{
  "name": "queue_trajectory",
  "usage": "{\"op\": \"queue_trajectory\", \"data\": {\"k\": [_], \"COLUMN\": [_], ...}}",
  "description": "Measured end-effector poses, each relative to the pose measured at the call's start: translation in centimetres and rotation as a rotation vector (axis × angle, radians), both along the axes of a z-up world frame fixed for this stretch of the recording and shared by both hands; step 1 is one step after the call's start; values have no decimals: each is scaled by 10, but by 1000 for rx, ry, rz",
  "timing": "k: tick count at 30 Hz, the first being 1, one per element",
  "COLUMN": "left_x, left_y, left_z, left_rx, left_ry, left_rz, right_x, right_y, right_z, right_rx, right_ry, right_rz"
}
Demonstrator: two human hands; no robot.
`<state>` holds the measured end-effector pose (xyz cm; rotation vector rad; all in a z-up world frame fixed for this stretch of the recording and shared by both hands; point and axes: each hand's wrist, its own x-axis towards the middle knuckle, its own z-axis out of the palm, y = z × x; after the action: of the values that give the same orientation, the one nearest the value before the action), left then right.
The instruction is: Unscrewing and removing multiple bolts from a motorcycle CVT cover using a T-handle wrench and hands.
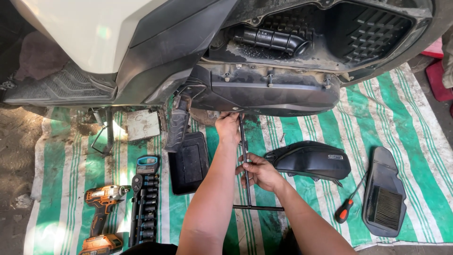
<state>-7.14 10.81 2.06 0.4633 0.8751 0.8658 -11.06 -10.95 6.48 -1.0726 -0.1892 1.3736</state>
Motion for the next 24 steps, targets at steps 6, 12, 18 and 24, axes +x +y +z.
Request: {"op": "queue_trajectory", "data": {"k": [6,12,18,24], "left_x": [-1,-4,-40,-106], "left_y": [5,14,-3,-26], "left_z": [-8,-24,39,-16], "left_rx": [-12,-2,-37,258], "left_ry": [-14,21,146,712], "left_rz": [-8,-114,-562,-1053], "right_x": [1,-1,-9,0], "right_y": [5,10,24,26], "right_z": [3,3,14,4], "right_rx": [26,8,-100,-215], "right_ry": [65,52,3,-116], "right_rz": [39,6,-51,-56]}}
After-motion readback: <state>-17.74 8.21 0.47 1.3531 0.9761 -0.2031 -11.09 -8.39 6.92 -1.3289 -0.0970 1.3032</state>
